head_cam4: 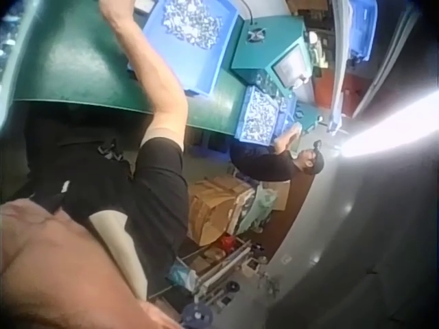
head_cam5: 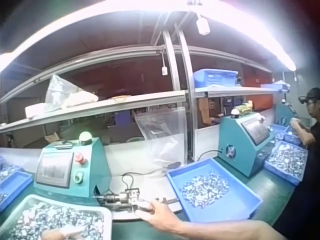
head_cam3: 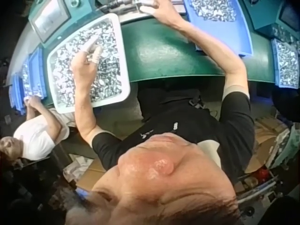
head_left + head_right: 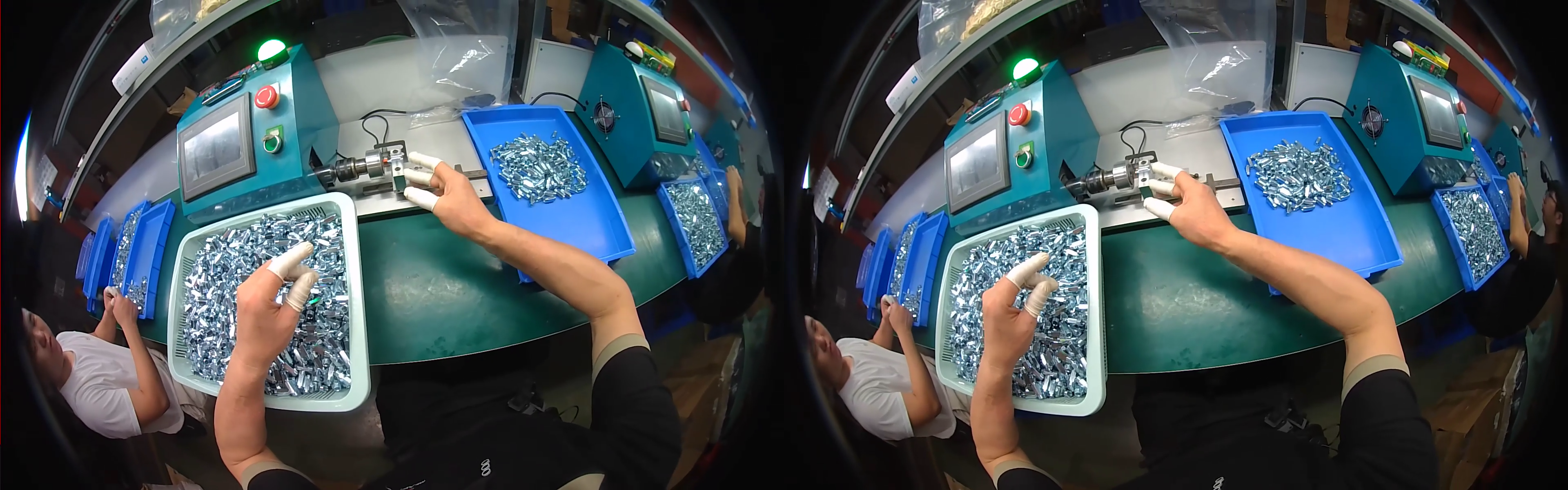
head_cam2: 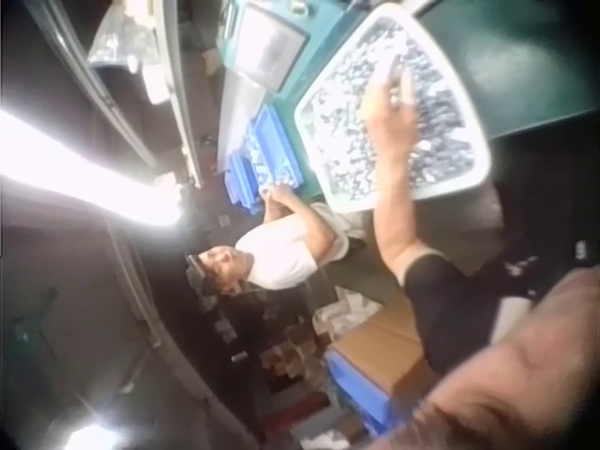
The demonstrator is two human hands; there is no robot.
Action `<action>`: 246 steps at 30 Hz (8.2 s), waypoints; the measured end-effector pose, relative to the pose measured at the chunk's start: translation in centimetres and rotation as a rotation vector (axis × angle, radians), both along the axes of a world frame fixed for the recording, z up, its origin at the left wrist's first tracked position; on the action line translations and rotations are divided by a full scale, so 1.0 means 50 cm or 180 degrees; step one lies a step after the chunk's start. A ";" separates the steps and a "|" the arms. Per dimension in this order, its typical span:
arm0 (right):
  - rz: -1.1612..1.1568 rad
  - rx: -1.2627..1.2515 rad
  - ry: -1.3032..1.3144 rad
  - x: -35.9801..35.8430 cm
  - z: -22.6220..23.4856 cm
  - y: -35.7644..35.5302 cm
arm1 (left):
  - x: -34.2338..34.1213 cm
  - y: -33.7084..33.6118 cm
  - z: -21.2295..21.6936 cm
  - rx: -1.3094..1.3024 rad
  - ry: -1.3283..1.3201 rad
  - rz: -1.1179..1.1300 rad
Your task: Placing small metal hardware parts from a tray into a machine for processing one by one.
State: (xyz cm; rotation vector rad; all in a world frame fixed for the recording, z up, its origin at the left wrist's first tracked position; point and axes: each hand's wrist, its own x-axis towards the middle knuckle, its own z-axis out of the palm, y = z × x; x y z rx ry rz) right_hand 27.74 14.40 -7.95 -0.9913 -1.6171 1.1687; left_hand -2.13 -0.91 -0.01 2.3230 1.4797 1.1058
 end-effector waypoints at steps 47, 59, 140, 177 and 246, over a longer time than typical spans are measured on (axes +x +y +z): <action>-0.0268 0.0050 0.0554 0.033 -0.043 0.053 | 0.007 0.006 0.000 -0.0343 0.0004 0.0260; -0.1008 0.1003 -0.2756 -0.043 0.064 0.139 | -0.005 0.006 0.002 -0.0251 0.0112 0.0171; -0.0655 -0.0623 -0.0832 0.021 0.033 0.206 | -0.028 0.012 0.005 0.0054 0.0754 0.0368; -0.0786 -0.1465 -0.0842 -0.002 0.058 0.202 | -0.018 0.009 0.004 0.0192 0.0751 0.0216; 0.0239 -0.0224 0.0359 0.001 -0.037 0.016 | 0.008 0.008 0.010 -0.0311 0.0701 0.0297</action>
